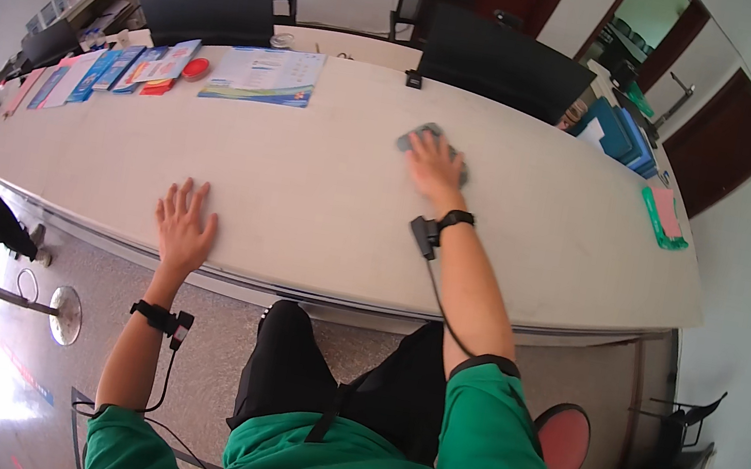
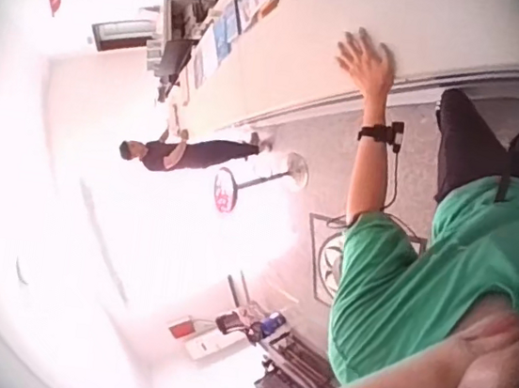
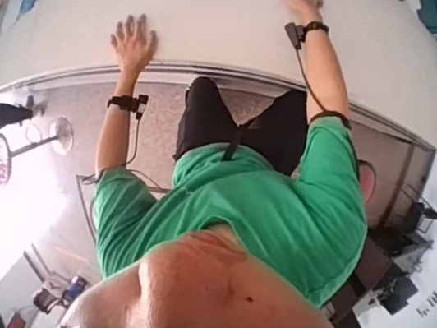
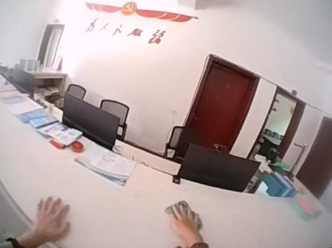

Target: Wiping down a long service counter with a cloth.

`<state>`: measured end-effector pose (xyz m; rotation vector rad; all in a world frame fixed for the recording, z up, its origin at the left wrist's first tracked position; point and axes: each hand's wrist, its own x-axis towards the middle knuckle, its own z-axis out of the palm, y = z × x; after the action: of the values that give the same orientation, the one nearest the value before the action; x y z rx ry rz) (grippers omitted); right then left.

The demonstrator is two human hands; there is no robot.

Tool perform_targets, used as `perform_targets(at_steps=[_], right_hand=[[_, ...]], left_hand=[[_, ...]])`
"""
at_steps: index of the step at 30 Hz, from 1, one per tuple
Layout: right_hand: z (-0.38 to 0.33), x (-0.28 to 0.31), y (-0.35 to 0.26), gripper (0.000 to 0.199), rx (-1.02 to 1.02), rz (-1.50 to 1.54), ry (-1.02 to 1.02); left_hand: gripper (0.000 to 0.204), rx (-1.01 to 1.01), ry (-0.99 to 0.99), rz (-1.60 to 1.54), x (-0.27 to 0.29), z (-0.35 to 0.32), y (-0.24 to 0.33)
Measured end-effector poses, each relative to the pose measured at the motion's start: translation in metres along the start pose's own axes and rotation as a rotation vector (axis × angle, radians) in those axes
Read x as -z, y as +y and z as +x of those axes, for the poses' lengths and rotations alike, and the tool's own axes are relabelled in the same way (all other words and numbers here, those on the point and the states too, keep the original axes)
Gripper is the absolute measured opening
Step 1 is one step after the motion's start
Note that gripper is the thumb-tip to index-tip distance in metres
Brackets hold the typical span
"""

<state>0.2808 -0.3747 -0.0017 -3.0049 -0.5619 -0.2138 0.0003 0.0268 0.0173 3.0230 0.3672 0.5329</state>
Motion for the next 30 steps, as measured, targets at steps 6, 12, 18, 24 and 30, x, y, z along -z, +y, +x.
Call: perform_targets(at_steps=[6, 12, 18, 24, 30], right_hand=[[-0.036, 0.0, -0.201, 0.051, 0.516, 0.185, 0.082], [-0.104, 0.015, -0.181, 0.05, 0.602, 0.275, 0.076], [-0.165, 0.038, 0.008, 0.05, 0.273, 0.123, 0.187], [-0.265, 0.048, 0.201, 0.052, -0.346, -0.052, 0.156], [-0.246, 0.044, 0.197, 0.06, -0.65, -0.058, 0.007]], left_hand=[[0.057, -0.006, 0.07, -0.028, -0.005, -0.003, -0.012], [0.057, 0.005, 0.065, 0.011, -0.013, -0.002, -0.016], [0.057, 0.001, 0.034, 0.009, -0.015, -0.001, -0.014], [0.057, 0.022, 0.008, 0.019, -0.013, -0.001, -0.008], [0.056, 0.023, 0.017, -0.007, -0.005, -0.004, -0.007]])
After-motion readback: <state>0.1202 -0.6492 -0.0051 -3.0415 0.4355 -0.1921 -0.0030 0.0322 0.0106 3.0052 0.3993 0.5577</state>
